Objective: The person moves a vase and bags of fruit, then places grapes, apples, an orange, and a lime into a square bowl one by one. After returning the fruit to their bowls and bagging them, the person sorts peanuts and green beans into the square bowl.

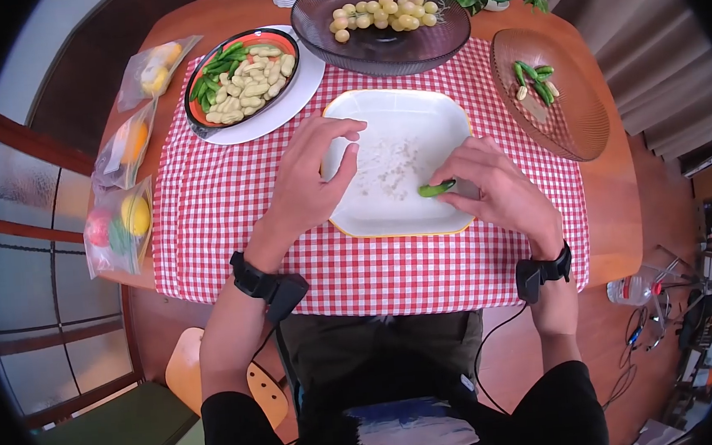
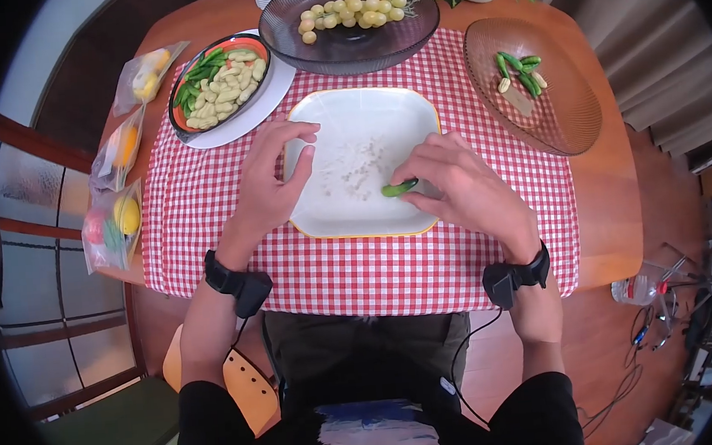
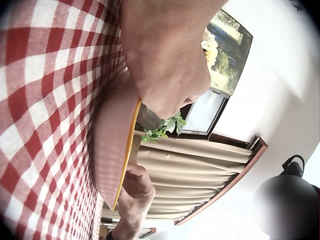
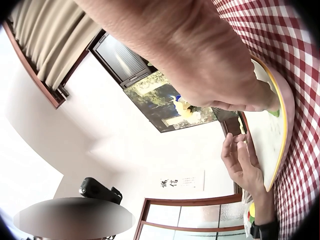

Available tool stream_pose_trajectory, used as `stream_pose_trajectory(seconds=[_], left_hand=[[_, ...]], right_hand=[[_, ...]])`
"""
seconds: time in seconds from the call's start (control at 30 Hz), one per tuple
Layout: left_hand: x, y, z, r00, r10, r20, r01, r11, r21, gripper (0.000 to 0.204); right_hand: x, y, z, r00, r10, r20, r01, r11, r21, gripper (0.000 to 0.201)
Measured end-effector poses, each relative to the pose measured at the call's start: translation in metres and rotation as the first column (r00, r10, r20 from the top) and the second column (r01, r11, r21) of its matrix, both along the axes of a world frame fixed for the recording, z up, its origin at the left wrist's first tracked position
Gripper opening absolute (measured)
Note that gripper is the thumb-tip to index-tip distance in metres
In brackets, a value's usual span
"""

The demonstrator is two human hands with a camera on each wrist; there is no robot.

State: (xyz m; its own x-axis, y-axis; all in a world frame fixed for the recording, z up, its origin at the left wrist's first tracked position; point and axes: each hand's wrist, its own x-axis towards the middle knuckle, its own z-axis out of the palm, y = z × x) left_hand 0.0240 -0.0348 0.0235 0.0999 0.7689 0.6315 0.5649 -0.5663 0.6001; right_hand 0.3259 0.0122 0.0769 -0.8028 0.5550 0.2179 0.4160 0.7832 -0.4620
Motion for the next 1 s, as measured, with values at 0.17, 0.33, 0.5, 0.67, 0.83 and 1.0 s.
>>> stream_pose_trajectory(seconds=[0.17,0.33,0.5,0.67,0.83,1.0], left_hand=[[-0.001,0.000,-0.001,1.000,-0.006,0.012,0.006,1.000,-0.020,0.028],[-0.001,-0.001,0.001,1.000,0.031,0.001,-0.031,0.999,-0.031,0.026],[-0.002,0.003,-0.002,0.999,0.049,-0.007,-0.049,0.998,0.035,0.027],[0.005,-0.001,0.011,0.998,0.043,-0.053,-0.040,0.998,0.051,0.025],[0.023,-0.009,0.029,0.968,-0.103,-0.229,0.097,0.995,-0.038,0.023],[0.043,-0.013,0.034,0.915,-0.211,-0.343,0.168,0.974,-0.151,0.023]], right_hand=[[0.002,0.001,-0.002,1.000,0.021,0.013,-0.021,0.999,-0.032,0.021],[0.001,0.003,-0.005,0.999,-0.003,0.034,0.006,0.996,-0.087,0.023],[0.002,0.003,-0.006,0.998,0.025,-0.057,-0.022,0.998,0.057,0.021],[0.004,0.003,-0.009,0.998,0.026,-0.048,-0.024,0.999,0.048,0.021],[0.004,0.001,-0.006,0.997,0.044,-0.055,-0.041,0.997,0.068,0.019],[-0.001,-0.002,-0.005,0.988,0.047,-0.145,-0.031,0.993,0.113,0.020]])
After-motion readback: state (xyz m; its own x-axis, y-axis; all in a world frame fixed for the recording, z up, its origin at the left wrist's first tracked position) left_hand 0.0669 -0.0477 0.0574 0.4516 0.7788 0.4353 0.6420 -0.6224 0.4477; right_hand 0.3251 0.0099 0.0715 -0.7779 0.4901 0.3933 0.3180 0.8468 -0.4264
